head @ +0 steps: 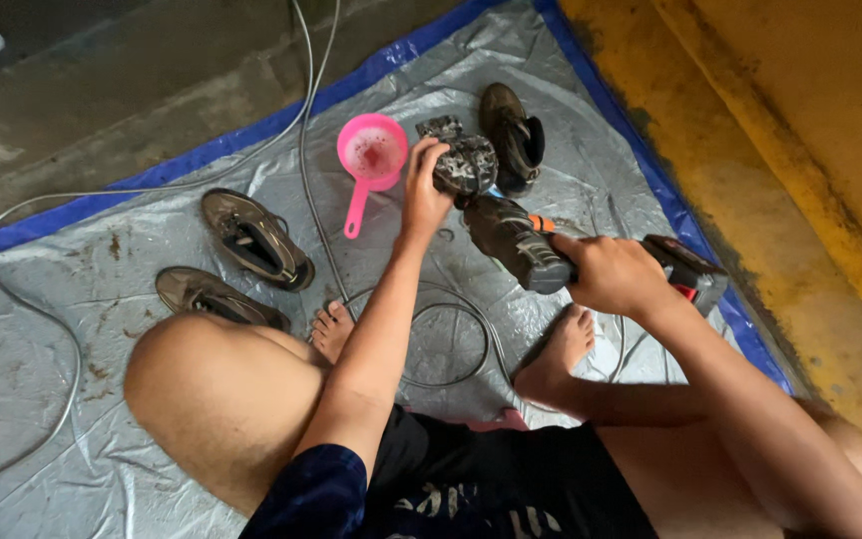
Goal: The person scrubs a brown shoe with a green brush and then rinses it using a handheld pressure washer. The person handles the shoe and tools while sitting on a tarp.
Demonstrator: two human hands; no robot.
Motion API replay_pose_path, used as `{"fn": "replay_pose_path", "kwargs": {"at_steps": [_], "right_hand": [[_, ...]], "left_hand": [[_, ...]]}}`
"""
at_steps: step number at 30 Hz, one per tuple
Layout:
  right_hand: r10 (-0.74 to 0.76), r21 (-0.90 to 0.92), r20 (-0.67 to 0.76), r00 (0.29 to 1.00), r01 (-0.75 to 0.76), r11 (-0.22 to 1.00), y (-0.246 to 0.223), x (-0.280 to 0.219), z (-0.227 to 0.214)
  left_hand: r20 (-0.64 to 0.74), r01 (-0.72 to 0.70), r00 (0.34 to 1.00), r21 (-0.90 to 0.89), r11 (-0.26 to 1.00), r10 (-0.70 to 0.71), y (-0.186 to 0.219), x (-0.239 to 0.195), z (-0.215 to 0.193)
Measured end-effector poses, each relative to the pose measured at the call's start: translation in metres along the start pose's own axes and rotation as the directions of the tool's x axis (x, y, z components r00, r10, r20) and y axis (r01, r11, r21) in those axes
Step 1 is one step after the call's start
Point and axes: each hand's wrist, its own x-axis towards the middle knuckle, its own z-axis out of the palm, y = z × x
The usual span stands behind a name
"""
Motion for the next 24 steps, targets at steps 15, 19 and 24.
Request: {"fn": "replay_pose_path", "kwargs": {"at_steps": [15,19,24], "right_hand": [[-0.017,-0.042,0.008,1.000,0.017,0.999,-0.002,0.002,0.006],[-0.010,-0.037,0.036,0.999,0.011,0.999,-0.002,-0.008,-0.003],[-0.006,-0.065,0.041,0.999,0.009,0.998,-0.004,-0.021,-0.011]], "left_hand": [[0.045,0.024,0.999,0.031,0.999,-0.025,0.001,-0.001,-0.001],[0.183,0.235,0.947,0.161,0.959,-0.263,0.010,0.013,-0.015],[0.263,0.434,0.808,0.340,0.835,-0.527,-0.051,0.001,0.004]]}}
